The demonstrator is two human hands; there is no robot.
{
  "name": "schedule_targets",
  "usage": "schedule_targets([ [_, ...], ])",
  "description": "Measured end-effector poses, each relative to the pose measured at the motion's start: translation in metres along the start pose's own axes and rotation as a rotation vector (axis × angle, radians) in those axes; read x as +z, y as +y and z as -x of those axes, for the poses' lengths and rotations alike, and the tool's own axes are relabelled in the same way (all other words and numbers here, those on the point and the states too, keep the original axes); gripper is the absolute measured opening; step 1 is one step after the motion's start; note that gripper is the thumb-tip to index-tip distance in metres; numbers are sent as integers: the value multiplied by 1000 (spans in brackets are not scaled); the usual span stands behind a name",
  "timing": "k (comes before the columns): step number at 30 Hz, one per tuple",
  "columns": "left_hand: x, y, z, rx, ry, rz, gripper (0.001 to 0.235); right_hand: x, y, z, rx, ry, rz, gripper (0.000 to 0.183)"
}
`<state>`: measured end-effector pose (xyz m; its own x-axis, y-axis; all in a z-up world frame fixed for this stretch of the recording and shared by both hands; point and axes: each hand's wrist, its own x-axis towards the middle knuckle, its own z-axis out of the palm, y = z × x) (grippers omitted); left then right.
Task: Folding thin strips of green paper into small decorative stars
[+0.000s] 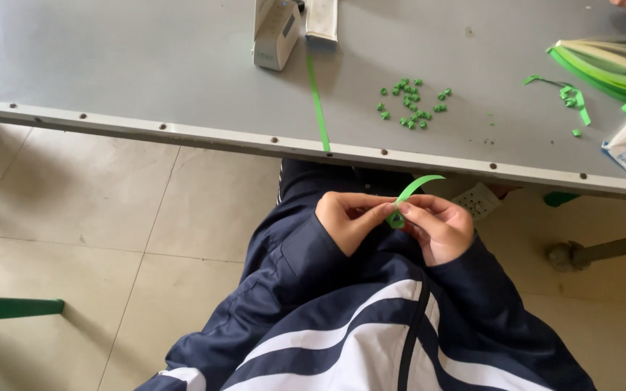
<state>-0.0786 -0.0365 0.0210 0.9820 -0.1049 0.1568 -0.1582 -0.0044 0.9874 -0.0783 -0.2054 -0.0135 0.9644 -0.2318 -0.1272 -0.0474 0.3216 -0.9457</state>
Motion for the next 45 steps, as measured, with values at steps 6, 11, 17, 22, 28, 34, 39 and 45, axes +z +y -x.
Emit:
schedule_targets([
  [6, -5, -1, -5, -170, -40, 105, 20, 0, -4, -2, 25, -41, 26, 21],
  [11, -9, -5, -6, -224, -73, 96, 17, 0, -4, -3, 37, -77, 52, 22],
  [17, -10, -15, -7, -246, -126, 138, 17, 4, -5, 0, 28, -79, 59, 21],
  [22, -10, -23, -7, -289, -147, 195, 14, 1, 3, -2, -33, -93, 108, 22],
  [28, -5, -25, -10, -345, -31, 362, 21, -11, -9, -2, -273, -26, 245, 27],
  [34, 0, -26, -8, -360, -6, 514, 29, -1, -13, 18, -476, -47, 352, 18],
  [39, 11, -42, -9, -383, -6, 596, 28, -1, -9, 17, -540, -73, 350, 15],
  [45, 12, -40, -7, -384, -13, 605, 29, 0, -17, 20, -571, -89, 375, 8],
])
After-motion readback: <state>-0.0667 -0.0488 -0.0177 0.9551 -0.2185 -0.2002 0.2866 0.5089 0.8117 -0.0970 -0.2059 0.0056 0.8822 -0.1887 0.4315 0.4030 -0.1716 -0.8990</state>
